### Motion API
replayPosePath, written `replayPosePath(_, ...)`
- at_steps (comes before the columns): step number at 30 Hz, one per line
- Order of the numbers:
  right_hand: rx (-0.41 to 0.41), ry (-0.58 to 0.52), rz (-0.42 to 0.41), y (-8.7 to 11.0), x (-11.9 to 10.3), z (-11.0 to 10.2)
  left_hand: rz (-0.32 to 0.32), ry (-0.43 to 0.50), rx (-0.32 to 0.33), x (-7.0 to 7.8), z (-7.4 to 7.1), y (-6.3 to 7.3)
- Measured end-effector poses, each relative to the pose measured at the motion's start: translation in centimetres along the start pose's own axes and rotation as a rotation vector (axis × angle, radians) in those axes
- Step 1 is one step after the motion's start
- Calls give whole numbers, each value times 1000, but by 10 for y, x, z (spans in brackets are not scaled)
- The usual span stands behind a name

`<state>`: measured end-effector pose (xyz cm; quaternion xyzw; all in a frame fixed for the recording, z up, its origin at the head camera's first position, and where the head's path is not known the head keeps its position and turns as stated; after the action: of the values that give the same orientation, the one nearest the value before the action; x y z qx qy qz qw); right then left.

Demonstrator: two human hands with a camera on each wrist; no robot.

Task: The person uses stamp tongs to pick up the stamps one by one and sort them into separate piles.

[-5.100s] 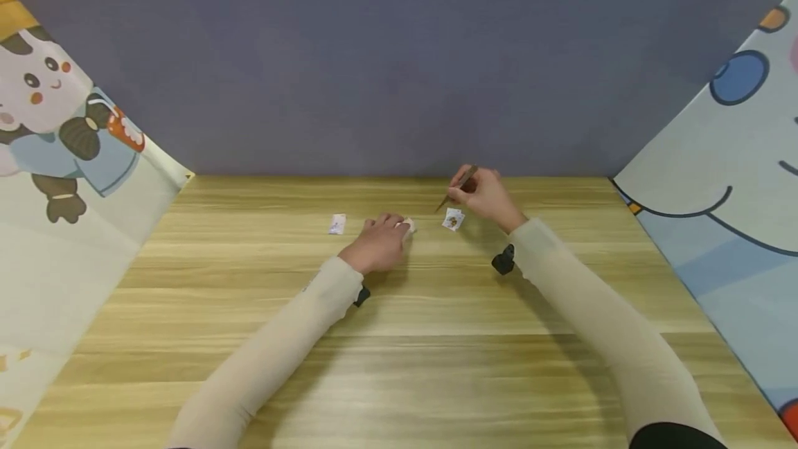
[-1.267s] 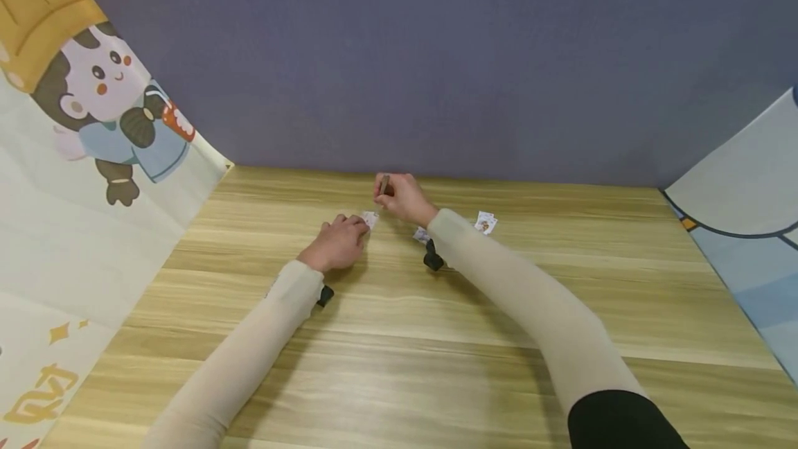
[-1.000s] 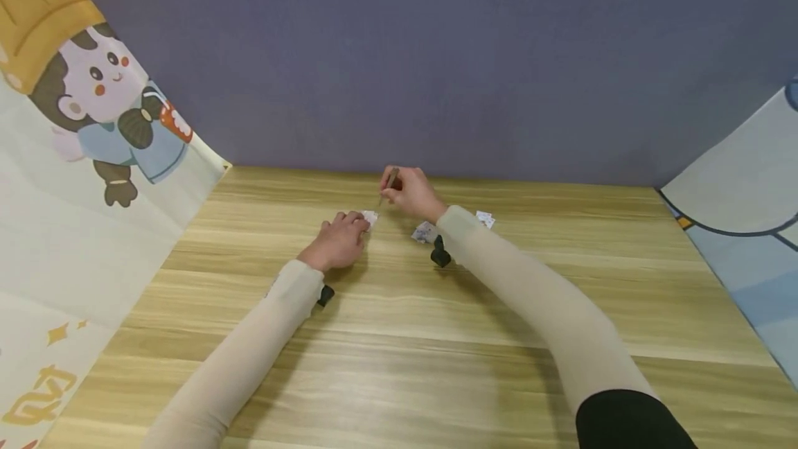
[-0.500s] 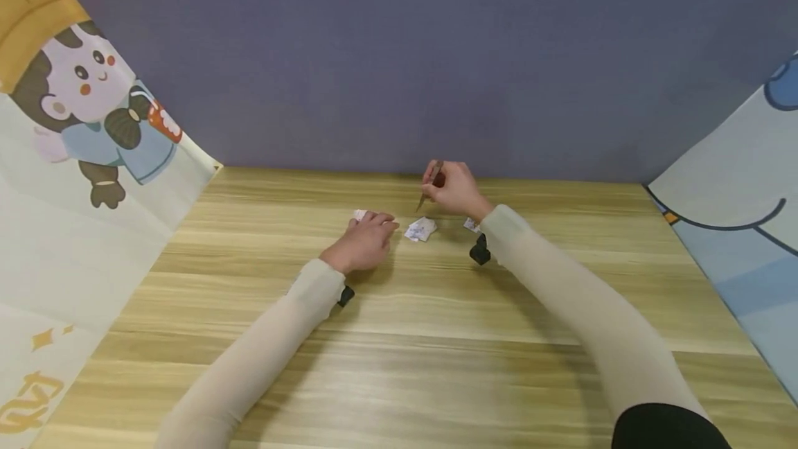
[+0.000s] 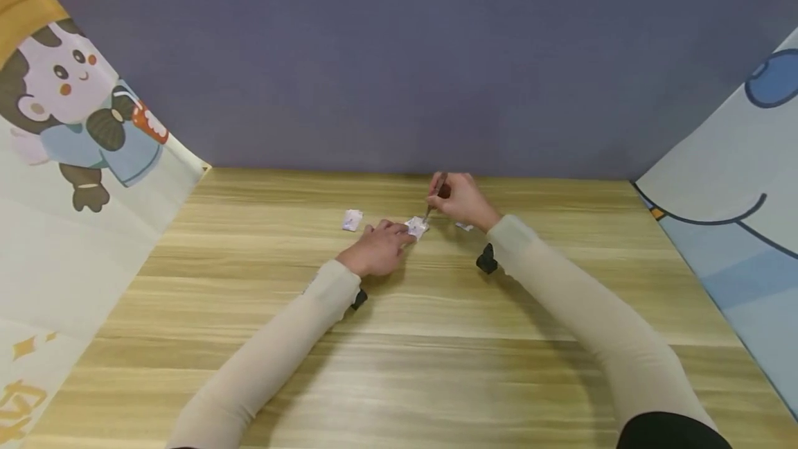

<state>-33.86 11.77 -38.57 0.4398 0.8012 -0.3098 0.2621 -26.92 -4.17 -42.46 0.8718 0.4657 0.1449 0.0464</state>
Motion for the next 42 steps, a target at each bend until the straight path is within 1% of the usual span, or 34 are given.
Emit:
replayPosePath(3, -23, -45, -9, -1, -2, 2, -8, 0, -1, 0, -1, -1)
replayPosePath(7, -35, -63, -39, -2, -4, 2, -11, 12, 2, 2, -4, -2)
replayPosePath(9, -17, -47, -58, -3, -4, 0, -17, 13, 0, 2, -5, -2)
replayPosePath(15, 84, -22, -86, -6, -6, -15, -40, 28, -8, 1, -7, -4)
replayPosePath(22, 77, 32, -91, -7, -12, -26, -43, 21, 6, -1, -7, -7)
replayPosePath(24, 83, 34, -94, -8, -14, -28, -41, 17, 11, -2, -7, -8)
replayPosePath(27, 100, 24, -119, -9, -17, -33, -40, 18, 19, -3, -8, -8)
replayPosePath(30, 117, 17, -140, -11, -21, -37, -34, 25, 37, -4, -12, -6)
replayPosePath(35, 138, 8, -155, -15, -27, -42, -34, 71, 75, -9, -23, 3)
replayPosePath(38, 144, -29, -159, -18, -29, -42, -36, 93, 97, -15, -29, 7)
replayPosePath(42, 147, -72, -159, -24, -29, -36, -49, 91, 114, -23, -33, 10)
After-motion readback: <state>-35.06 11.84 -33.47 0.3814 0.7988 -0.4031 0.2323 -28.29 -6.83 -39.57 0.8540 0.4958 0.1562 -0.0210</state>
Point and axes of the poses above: each hand's wrist, its own y-axis away from the middle knuckle, its own z-axis out of the palm, x = y × z, the point moved 5 cm from there along -y, towards the middle knuckle
